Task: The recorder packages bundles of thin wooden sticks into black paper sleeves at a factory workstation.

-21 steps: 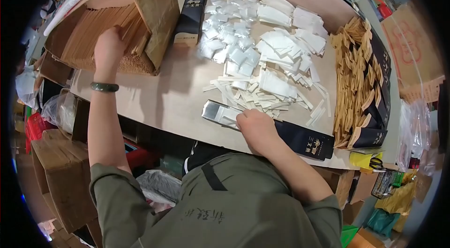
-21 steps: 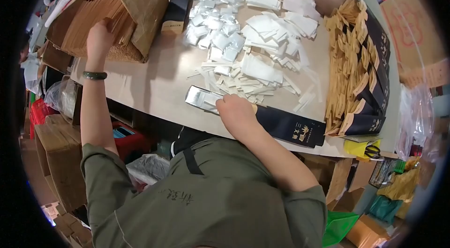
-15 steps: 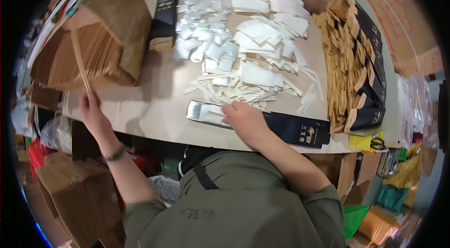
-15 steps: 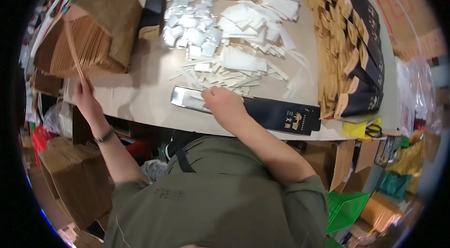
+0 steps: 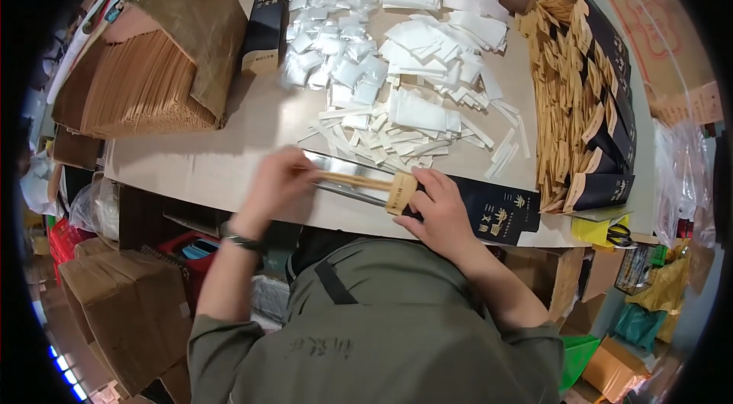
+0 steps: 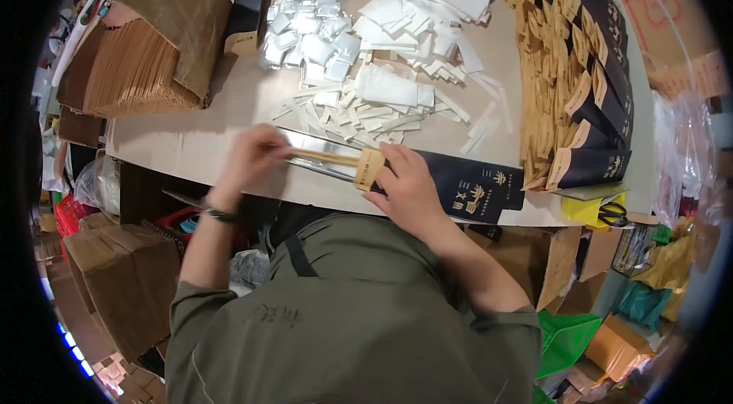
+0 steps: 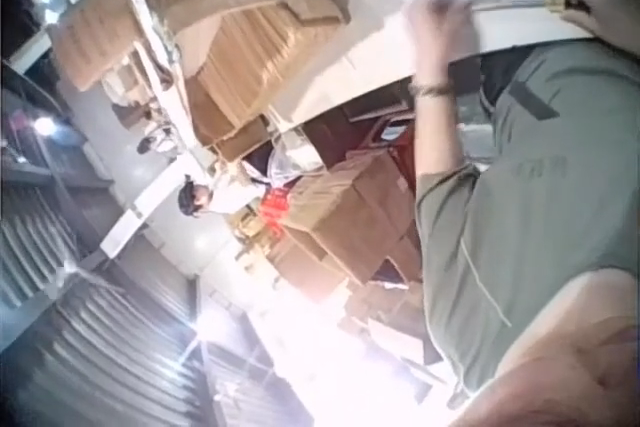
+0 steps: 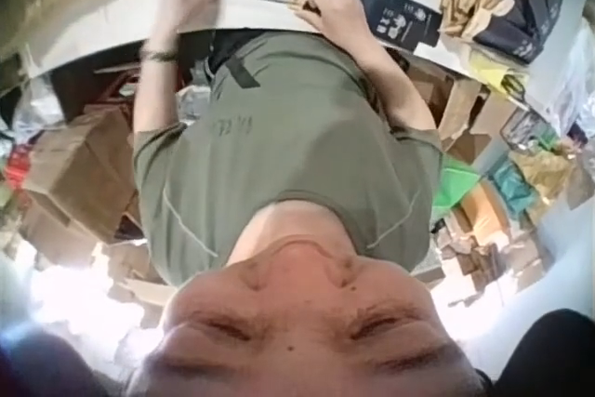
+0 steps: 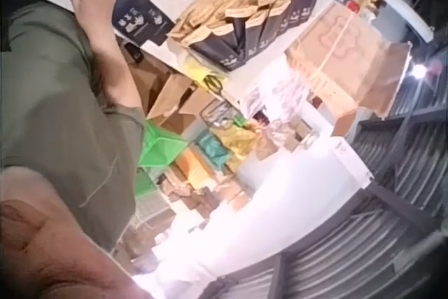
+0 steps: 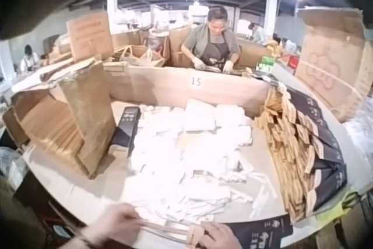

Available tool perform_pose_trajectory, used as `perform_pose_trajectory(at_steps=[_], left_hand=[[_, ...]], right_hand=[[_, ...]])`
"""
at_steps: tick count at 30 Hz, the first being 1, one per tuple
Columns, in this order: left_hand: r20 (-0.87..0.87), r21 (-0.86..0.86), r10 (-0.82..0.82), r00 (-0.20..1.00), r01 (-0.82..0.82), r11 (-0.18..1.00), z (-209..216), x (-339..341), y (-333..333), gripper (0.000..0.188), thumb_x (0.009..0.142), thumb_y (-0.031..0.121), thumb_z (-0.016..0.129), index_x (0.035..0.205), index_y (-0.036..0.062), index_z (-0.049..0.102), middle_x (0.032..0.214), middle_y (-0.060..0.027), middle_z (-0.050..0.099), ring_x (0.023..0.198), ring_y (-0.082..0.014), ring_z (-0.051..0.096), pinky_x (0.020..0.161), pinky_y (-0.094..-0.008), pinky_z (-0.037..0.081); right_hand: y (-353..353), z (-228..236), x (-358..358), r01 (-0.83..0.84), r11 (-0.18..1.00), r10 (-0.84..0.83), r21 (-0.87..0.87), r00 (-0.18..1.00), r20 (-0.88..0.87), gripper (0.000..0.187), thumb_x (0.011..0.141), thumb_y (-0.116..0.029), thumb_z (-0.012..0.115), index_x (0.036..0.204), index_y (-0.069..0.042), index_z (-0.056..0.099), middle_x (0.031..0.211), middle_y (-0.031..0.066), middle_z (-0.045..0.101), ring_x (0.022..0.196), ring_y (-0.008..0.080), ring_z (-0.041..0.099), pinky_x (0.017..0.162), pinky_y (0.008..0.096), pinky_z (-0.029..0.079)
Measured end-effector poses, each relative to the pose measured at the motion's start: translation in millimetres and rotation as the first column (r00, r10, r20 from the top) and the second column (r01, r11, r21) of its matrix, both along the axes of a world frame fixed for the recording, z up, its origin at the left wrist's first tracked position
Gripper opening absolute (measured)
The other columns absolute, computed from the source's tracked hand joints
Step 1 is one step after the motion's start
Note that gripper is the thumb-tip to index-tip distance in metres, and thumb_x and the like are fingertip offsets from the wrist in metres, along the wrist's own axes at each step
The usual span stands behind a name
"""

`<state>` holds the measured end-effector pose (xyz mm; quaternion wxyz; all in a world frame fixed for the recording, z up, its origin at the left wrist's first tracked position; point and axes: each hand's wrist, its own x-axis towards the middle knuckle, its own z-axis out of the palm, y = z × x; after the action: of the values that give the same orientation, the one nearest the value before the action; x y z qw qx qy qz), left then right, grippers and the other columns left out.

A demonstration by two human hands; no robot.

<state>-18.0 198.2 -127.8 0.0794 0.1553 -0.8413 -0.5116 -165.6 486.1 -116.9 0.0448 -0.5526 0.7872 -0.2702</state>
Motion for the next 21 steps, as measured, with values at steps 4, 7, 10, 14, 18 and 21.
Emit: perform_pose_trajectory(at_steps=[4, 7, 10, 14, 18, 21], left_hand=[[-0.159, -0.186, -0.169, 0.973, 0.139, 0.973, 6, -36, 68, 0.015, 0.076, 0.006, 0.077, 0.089, 0.0049, 0.068, 0.092, -0.0091, 0.063, 0.087, -0.0289, 0.063, 0.075, -0.036, 0.052], [-0.117, -0.317, 0.266, 0.957, -0.289, 0.903, 15, -33, 75, 0.021, 0.077, 0.004, 0.075, 0.097, 0.0058, 0.071, 0.093, -0.0121, 0.064, 0.088, -0.0296, 0.064, 0.08, -0.0368, 0.054], [-0.09, -0.217, 0.121, 0.989, -0.138, 0.966, 10, -42, 94, 0.02, 0.081, 0.004, 0.071, 0.101, 0.0051, 0.07, 0.095, -0.0146, 0.064, 0.089, -0.0324, 0.064, 0.08, -0.0388, 0.054], [-0.071, -0.016, -0.13, 0.989, 0.129, 0.992, 28, -31, 121, 0.05, 0.085, 0.011, 0.07, 0.13, 0.0013, 0.053, 0.108, -0.0196, 0.062, 0.097, -0.0349, 0.062, 0.084, -0.0408, 0.051], [-0.148, -0.674, -0.205, 0.968, 0.053, 0.737, 57, -15, 82, 0.079, 0.066, 0.022, 0.085, 0.135, 0.0061, 0.051, 0.113, -0.0144, 0.058, 0.1, -0.0304, 0.059, 0.083, -0.0382, 0.05], [-0.043, -0.749, -0.326, 0.944, 0.186, 0.636, 51, -9, 66, 0.073, 0.059, 0.023, 0.087, 0.124, 0.0078, 0.057, 0.101, -0.0114, 0.06, 0.093, -0.028, 0.06, 0.08, -0.0376, 0.05]], right_hand=[[-10, 4, 10, 0.037, 0.999, -0.037, 0.015, 0.999, -0.019, 0.042, 0.068, -0.023, 0.084, 0.097, -0.003, 0.061, 0.136, 0.02, 0.05, 0.124, 0.0388, 0.049, 0.101, 0.0469, 0.041], [-9, 4, 11, 0.096, 0.995, -0.096, 0.025, 0.995, -0.004, 0.043, 0.068, -0.023, 0.084, 0.097, -0.003, 0.061, 0.135, 0.0198, 0.052, 0.123, 0.0386, 0.049, 0.1, 0.0471, 0.041], [-12, 4, 12, 0.066, 0.998, -0.065, 0.021, 0.998, -0.014, 0.043, 0.067, -0.021, 0.083, 0.1, -0.003, 0.061, 0.135, 0.0201, 0.053, 0.122, 0.0389, 0.05, 0.1, 0.047, 0.042], [-9, 9, 12, 0.022, 1.0, -0.022, -0.005, 1.0, 0.018, 0.043, 0.065, -0.011, 0.078, 0.104, -0.004, 0.062, 0.129, 0.0216, 0.055, 0.117, 0.0382, 0.052, 0.096, 0.0446, 0.045], [0, 28, 12, -0.025, 0.996, 0.024, -0.08, 1.0, -0.014, 0.044, 0.063, -0.007, 0.074, 0.106, -0.007, 0.063, 0.114, 0.0193, 0.058, 0.107, 0.0351, 0.056, 0.087, 0.042, 0.049], [-11, 62, 10, -0.27, 0.961, 0.265, -0.054, 0.961, -0.076, 0.031, 0.067, -0.012, 0.071, 0.098, -0.011, 0.066, 0.09, 0.0132, 0.054, 0.083, 0.0321, 0.059, 0.066, 0.0419, 0.051]])
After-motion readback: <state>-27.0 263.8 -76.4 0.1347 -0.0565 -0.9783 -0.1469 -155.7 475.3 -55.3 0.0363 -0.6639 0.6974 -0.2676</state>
